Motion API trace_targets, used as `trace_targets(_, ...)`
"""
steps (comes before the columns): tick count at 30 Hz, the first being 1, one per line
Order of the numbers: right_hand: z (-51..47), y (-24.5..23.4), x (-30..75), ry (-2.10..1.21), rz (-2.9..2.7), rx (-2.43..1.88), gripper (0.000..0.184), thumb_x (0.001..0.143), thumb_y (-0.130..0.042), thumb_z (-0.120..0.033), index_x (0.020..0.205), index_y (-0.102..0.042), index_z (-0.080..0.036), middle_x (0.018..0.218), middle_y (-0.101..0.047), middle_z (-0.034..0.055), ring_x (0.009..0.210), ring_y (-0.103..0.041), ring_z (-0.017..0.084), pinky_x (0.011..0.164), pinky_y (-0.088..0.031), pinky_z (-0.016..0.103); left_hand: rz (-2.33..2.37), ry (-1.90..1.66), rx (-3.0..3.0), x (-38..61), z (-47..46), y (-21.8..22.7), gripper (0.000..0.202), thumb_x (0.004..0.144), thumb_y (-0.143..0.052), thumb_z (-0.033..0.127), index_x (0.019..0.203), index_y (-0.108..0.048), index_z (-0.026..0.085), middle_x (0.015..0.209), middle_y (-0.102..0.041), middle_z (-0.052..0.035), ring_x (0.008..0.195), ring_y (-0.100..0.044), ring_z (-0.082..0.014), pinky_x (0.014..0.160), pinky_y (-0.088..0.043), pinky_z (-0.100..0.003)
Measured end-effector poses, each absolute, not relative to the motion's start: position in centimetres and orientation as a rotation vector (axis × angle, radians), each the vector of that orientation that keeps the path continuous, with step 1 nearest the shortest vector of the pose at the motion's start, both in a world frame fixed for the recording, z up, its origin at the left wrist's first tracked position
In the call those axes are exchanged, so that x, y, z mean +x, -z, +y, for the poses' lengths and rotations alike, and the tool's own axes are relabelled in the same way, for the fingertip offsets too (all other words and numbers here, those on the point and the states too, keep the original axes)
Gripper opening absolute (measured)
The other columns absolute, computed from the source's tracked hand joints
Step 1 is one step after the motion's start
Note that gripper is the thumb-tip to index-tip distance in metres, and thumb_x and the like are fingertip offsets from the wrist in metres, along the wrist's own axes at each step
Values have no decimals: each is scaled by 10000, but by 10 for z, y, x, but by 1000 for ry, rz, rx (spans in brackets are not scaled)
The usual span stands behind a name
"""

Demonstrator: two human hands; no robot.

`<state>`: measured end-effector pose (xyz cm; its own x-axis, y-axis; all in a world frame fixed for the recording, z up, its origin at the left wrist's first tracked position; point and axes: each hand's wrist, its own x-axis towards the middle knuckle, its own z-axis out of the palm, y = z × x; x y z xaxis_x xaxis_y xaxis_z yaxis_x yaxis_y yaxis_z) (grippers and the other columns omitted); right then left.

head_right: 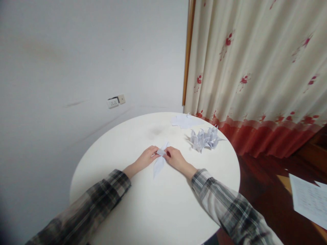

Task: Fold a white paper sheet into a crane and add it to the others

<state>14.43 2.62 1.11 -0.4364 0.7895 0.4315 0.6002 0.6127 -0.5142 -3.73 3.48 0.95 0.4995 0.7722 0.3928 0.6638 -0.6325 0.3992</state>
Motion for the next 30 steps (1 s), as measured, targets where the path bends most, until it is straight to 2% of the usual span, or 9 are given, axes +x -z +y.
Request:
trace_targets(8,22,-14,147,-326,-2221,-985,108,716,-524,-62,729,-562,-162,686,-536,-3,627,-470,107,617,-355,209,1152,-800,2660,-36,30,-15,153,764,-452,51,772,-535,179,790,-542,-14,831,-471,-163,754,-389,-284)
trace_targets(18,20,-14,147,-242,-2262,-974,218,658,-480,7,764,-565,-163,743,-555,25,729,-490,140,674,-368,234,1150,-742,2761,-33,27,-13,173,779,-413,43,791,-523,176,818,-536,-30,860,-469,-173,786,-397,-303)
trace_targets(25,27,-12,145,-232,-2250,-1120,84,726,-518,-93,766,-564,-150,702,-560,24,670,-491,137,653,-364,235,1323,-772,2577,-29,30,-13,37,794,-480,148,781,-511,163,790,-546,-39,812,-496,-186,743,-404,-312)
trace_targets(30,32,-10,144,-270,-2274,-1134,63,775,-498,-110,788,-556,-128,757,-592,59,697,-513,144,662,-366,234,1371,-736,2502,-30,32,-15,57,802,-482,188,760,-506,158,761,-558,-43,755,-512,-183,698,-401,-300)
